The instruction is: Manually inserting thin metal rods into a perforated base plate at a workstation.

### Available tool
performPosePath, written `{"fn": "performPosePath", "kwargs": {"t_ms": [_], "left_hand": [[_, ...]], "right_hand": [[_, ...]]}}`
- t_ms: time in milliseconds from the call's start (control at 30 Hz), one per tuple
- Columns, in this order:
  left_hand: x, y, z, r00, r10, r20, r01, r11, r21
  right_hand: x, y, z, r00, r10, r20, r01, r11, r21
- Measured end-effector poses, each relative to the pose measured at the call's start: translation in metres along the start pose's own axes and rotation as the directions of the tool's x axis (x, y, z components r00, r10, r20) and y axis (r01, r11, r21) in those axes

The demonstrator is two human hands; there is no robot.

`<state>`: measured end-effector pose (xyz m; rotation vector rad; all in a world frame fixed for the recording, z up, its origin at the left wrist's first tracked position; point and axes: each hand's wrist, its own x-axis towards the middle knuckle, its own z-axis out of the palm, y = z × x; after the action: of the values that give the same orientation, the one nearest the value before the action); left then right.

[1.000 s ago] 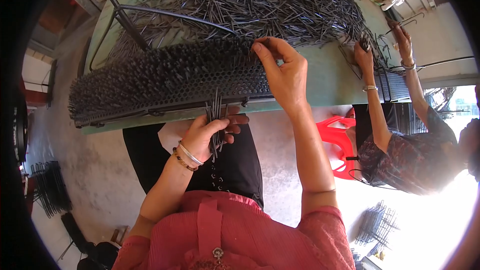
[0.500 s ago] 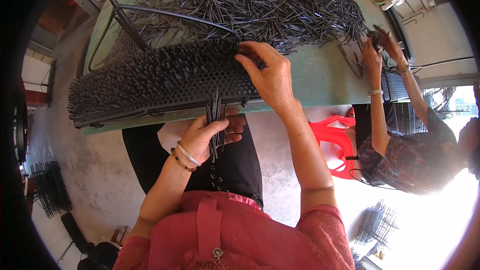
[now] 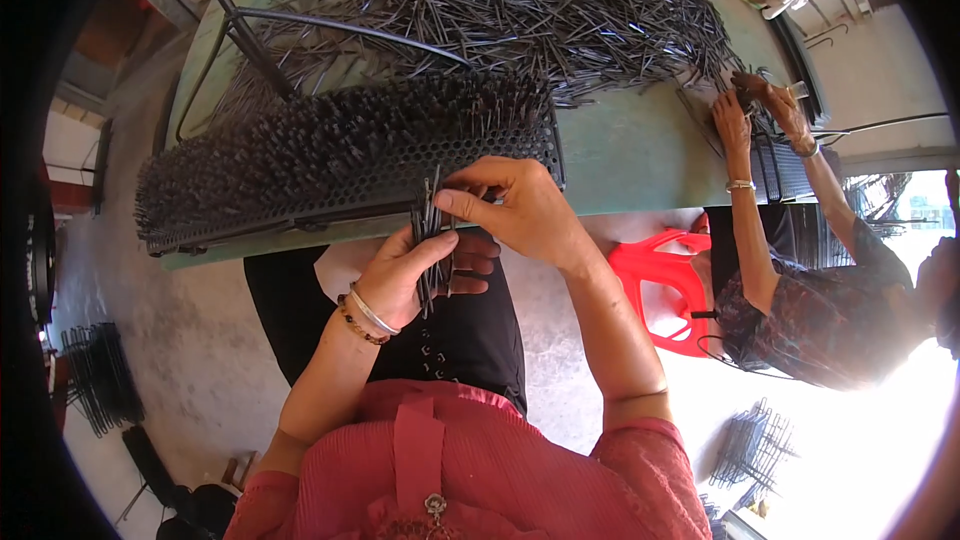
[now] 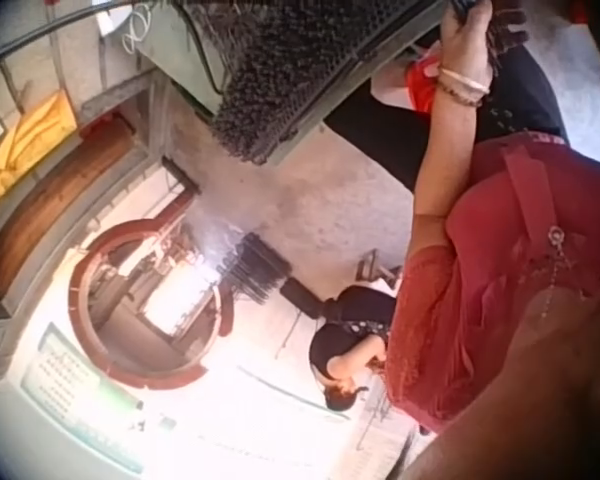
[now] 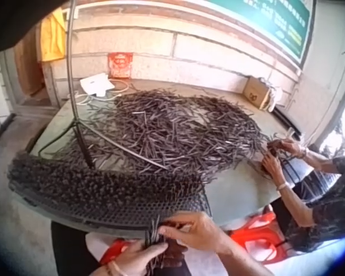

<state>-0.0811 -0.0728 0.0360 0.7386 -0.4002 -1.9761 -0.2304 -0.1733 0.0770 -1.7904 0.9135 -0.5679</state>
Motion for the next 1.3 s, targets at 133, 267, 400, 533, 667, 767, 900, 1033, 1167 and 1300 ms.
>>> {"fn": "performPosePath", "kwargs": {"t_ms": [133,267,400,533,667,767,900,1033,1167,1300], "left_hand": [[0.001,-0.001,0.001,0.998,0.053,0.019,-0.053,0.999,0.012],[0.002,-0.003,0.004,0.995,0.075,0.065,-0.078,0.996,0.047],[0.006,-0.003,0.009,0.999,0.034,0.019,-0.034,0.999,0.031],[0.014,0.005,0.015,0.998,-0.031,-0.057,0.034,0.998,0.051],[0.025,-0.005,0.014,0.991,-0.067,-0.120,0.069,0.997,0.019],[0.025,-0.009,0.013,0.978,-0.064,-0.200,0.060,0.998,-0.024],[0.021,-0.014,0.005,0.987,-0.004,-0.160,0.006,1.000,0.014],[0.014,-0.005,0.016,0.976,-0.116,-0.187,0.124,0.992,0.032],[0.013,-0.007,0.005,0.986,-0.112,-0.125,0.127,0.985,0.120],[0.014,-0.011,0.004,0.989,-0.054,-0.136,0.070,0.991,0.113]], "right_hand": [[-0.008,-0.004,0.001,0.988,0.120,0.101,-0.125,0.991,0.042],[-0.016,0.000,0.000,0.984,0.163,0.078,-0.173,0.974,0.149],[-0.013,0.004,-0.011,0.975,0.126,-0.185,-0.089,0.976,0.197],[0.000,-0.001,-0.035,0.826,-0.052,-0.561,0.108,0.992,0.067],[0.024,0.017,-0.046,0.726,-0.241,-0.645,0.208,0.970,-0.128],[0.032,0.025,-0.046,0.720,-0.329,-0.611,0.228,0.944,-0.240],[0.034,0.023,-0.046,0.697,-0.399,-0.595,0.228,0.911,-0.344],[0.034,0.027,-0.044,0.715,-0.412,-0.565,0.203,0.895,-0.397],[0.040,0.036,-0.041,0.692,-0.603,-0.396,0.252,0.716,-0.651],[0.035,0.037,-0.036,0.710,-0.636,-0.301,0.215,0.603,-0.768]]}}
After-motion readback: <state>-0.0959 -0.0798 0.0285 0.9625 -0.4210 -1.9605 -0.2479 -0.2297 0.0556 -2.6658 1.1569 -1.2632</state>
